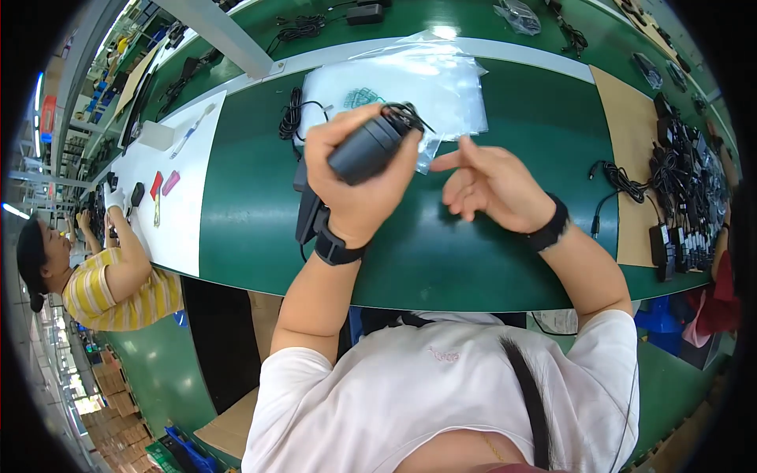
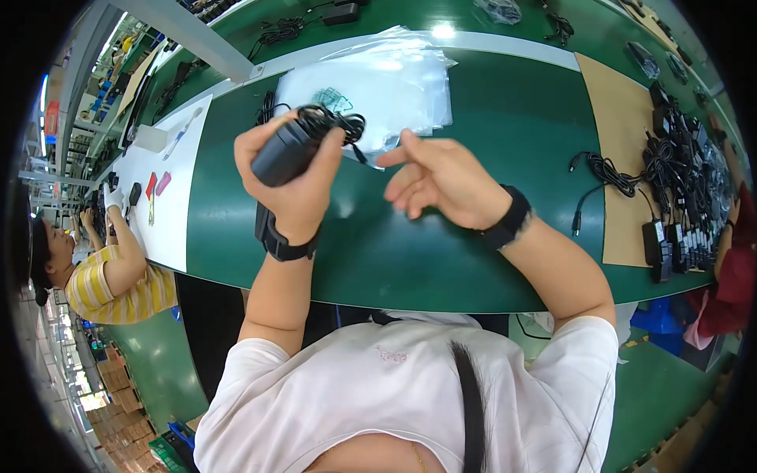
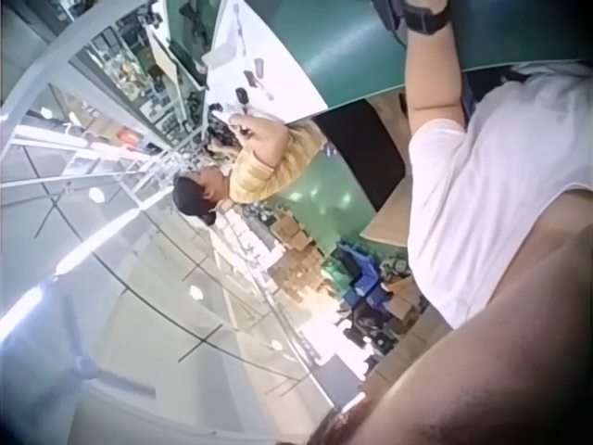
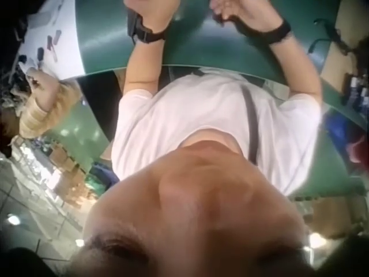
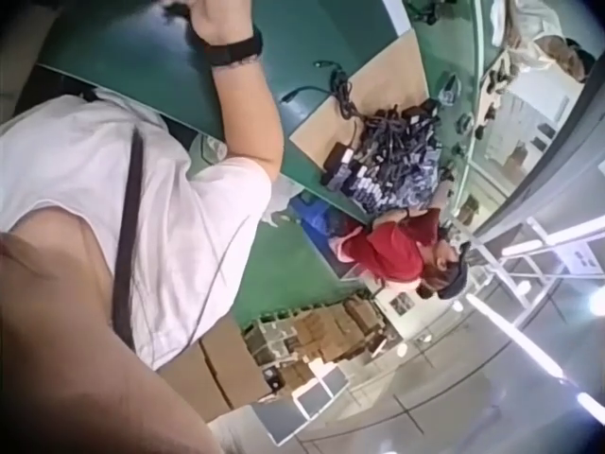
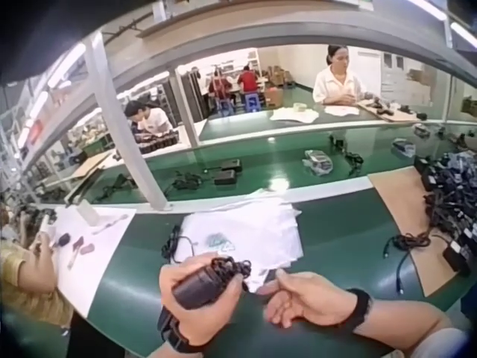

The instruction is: The person packages power adapters by hand, picking up an adapter and its cord, wrapping the cord around the adapter, and sliding them into a plastic bag. This process is repeated with several more units throughout the video.

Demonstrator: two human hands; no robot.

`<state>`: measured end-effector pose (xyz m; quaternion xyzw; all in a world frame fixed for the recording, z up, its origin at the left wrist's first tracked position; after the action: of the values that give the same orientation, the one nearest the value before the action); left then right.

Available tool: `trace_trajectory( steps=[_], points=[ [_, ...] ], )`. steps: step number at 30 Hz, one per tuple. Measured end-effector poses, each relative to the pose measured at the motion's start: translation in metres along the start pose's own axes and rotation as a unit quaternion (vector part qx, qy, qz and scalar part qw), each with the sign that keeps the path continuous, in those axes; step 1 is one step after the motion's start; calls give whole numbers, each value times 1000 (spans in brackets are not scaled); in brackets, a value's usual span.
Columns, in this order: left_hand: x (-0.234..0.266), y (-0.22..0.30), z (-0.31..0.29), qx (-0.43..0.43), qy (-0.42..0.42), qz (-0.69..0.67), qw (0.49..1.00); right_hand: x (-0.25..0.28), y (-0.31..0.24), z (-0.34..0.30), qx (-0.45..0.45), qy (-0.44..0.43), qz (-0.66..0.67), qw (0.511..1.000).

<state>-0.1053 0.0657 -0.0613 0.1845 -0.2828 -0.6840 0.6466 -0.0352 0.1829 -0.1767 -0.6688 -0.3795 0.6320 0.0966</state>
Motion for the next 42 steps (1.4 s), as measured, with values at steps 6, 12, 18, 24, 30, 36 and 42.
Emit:
trace_trajectory(
  steps=[6,12,18,24,30,36,42],
  points=[
    [-41,15,-33,54,-137,-129,981,28,-4,9,100,150,141,973],
    [-59,-59,-57,398,-77,-215,888,17,-38,-3,266,169,-75,946],
    [-69,-69,-63,416,-111,-262,864,-1,-17,5,218,86,-102,967],
    [-74,-56,-63,409,-112,-307,852,-9,-38,-8,279,152,-222,922],
    [-69,-48,-72,424,-101,-272,858,-8,-18,1,163,76,-329,927],
    [-65,-48,-70,424,-44,-254,868,-22,-30,-10,312,89,-404,855],
    [-77,-48,-64,382,-122,-190,896,10,-31,-10,261,127,-347,892]
  ],
)
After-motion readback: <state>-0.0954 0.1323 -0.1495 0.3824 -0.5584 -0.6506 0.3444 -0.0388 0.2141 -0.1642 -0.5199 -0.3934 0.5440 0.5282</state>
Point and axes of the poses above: each hand's wrist, its own z-axis towards the middle knuckle, its own x-axis out of the back of the hand, y = z × x, the point moved 10 cm from there along z, towards the middle knuckle, and after that the axes turned 12 degrees about z, right-handed, at the moved point
